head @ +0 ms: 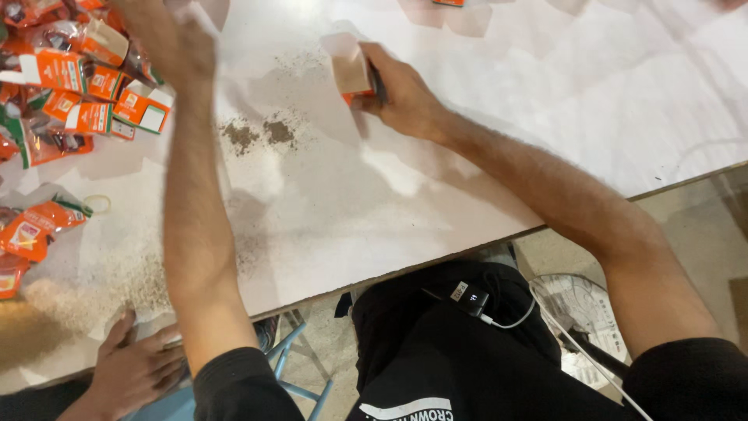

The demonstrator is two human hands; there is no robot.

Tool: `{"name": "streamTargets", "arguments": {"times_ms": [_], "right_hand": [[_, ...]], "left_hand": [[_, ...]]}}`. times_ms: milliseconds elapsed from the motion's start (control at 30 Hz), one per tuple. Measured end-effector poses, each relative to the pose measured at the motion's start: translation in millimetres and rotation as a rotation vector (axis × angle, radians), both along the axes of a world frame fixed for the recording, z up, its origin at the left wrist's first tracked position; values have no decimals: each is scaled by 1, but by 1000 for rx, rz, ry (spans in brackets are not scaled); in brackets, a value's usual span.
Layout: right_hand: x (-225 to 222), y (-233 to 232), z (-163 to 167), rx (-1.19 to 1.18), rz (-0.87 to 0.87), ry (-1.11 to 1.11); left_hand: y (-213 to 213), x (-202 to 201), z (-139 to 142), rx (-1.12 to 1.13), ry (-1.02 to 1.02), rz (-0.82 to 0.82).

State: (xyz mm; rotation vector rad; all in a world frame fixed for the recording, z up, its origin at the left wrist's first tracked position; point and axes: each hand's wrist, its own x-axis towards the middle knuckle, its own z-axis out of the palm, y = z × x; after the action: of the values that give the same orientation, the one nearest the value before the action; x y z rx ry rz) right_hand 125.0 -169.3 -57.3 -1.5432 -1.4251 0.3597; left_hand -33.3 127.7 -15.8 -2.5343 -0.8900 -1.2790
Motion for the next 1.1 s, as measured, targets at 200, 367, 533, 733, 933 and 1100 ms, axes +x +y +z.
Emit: {"name": "streamTargets", "arguments": {"times_ms": [200, 367, 533, 733, 933, 1100], "right_hand": [[-1, -1, 0, 28, 7, -111], [2, -10, 9, 44, 89, -2], [6, -18, 21, 1, -7, -24], [4, -20, 20, -55, 68, 229], [1, -23, 23, -48, 50, 200], [2, -26, 23, -16, 28, 45]], "left_hand": [[22, -7, -8, -255, 337, 65], [-49, -7, -11, -172, 500, -221], [-135, -28, 2, -467, -28, -564], [-202, -10, -11, -147, -266, -830], [-195, -12, -10, 14, 61, -681], [-203, -11, -23, -146, 194, -554]]}}
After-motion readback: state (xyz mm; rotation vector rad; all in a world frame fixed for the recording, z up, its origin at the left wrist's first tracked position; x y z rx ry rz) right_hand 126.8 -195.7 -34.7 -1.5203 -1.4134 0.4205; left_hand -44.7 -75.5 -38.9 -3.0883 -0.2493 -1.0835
